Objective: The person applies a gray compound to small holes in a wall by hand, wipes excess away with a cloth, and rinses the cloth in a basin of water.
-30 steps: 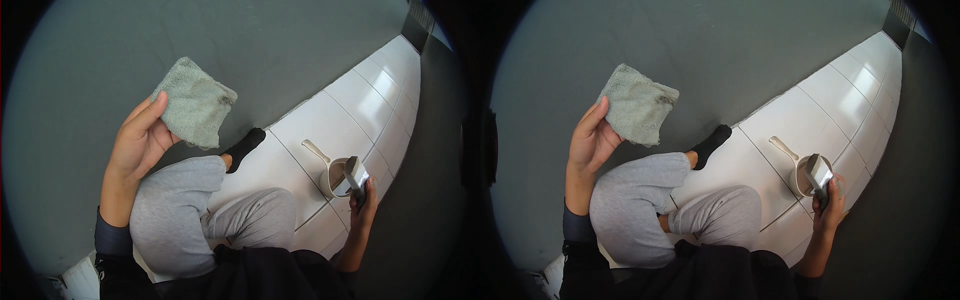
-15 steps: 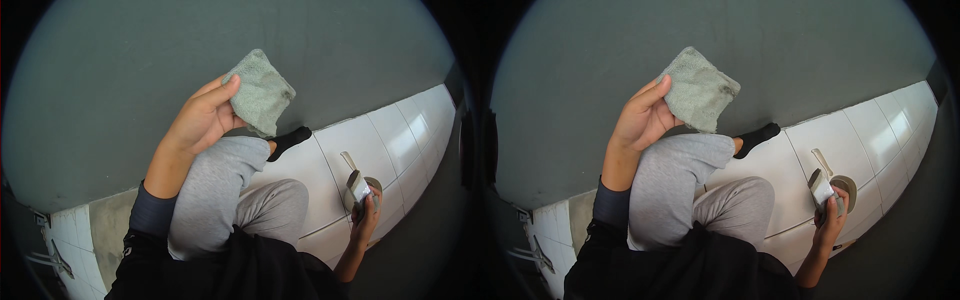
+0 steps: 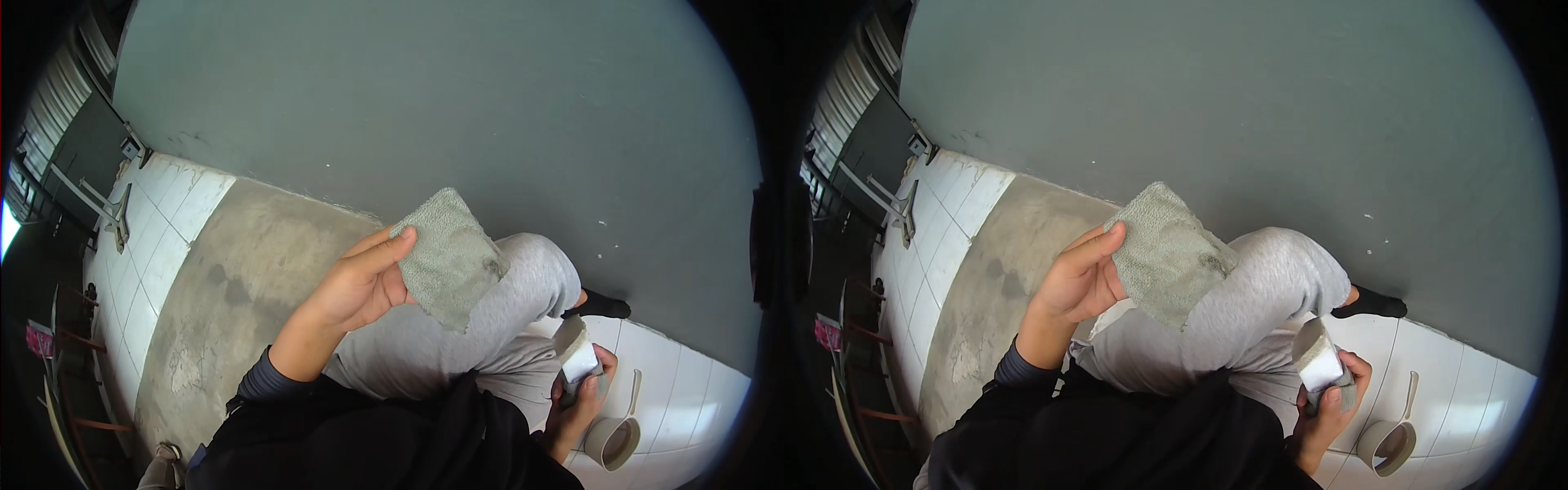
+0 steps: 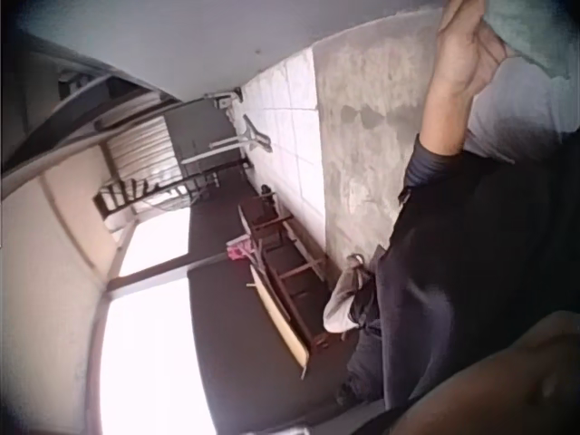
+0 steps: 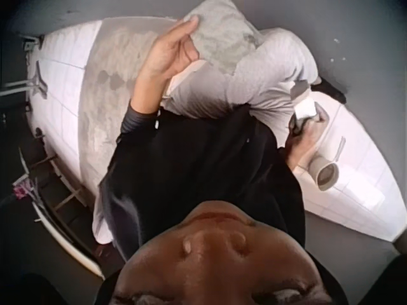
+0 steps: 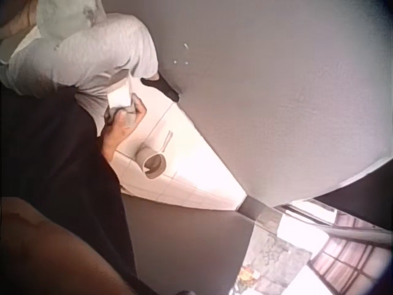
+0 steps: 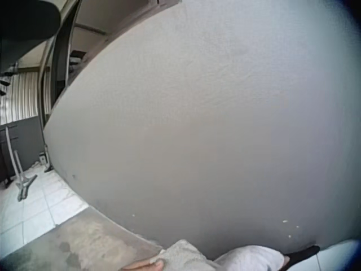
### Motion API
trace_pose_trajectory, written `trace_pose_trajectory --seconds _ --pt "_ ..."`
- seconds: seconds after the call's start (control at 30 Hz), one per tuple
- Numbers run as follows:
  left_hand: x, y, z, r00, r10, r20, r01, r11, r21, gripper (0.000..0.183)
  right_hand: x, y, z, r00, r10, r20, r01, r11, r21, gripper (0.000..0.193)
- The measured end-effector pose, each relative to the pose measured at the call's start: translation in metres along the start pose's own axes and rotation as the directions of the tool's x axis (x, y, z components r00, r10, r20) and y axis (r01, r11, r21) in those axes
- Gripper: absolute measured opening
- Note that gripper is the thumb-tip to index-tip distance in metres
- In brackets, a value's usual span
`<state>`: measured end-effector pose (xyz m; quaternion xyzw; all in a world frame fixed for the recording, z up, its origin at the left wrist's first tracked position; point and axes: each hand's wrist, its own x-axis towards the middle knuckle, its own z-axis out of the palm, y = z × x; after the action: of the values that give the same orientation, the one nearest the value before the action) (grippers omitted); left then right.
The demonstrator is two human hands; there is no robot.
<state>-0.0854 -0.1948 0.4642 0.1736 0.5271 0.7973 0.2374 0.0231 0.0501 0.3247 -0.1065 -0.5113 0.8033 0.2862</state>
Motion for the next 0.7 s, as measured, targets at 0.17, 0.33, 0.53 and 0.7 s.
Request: trace_pose_trajectory --seconds 0.17,0.33,0.53,0.7 --pt "-0.015 0.009 -0.056 0.984 0.072 -0.165 -0.072 0.997 0.004 0.047 0.034 0.007 0.087 0.925 -0.129 0.358 0.158 0.986 -0.052 0.068" --pt "-0.012 0.011 -0.104 0.965 0.147 -0.218 -0.143 0.989 0.035 0.047 0.066 0.051 0.135 0.823 -0.197 0.532 0.233 0.973 0.001 0.067" --pt "-0.01 0.005 -0.135 0.944 0.131 -0.303 -0.107 0.99 0.092 0.046 0.067 0.063 0.181 0.859 -0.153 0.489 0.203 0.978 -0.051 0.066" --pt "0.001 0.003 -0.137 0.904 0.149 -0.402 -0.071 0.977 0.201 0.047 0.065 0.067 0.209 0.857 0.022 0.514 -0.054 0.997 0.048 0.066"
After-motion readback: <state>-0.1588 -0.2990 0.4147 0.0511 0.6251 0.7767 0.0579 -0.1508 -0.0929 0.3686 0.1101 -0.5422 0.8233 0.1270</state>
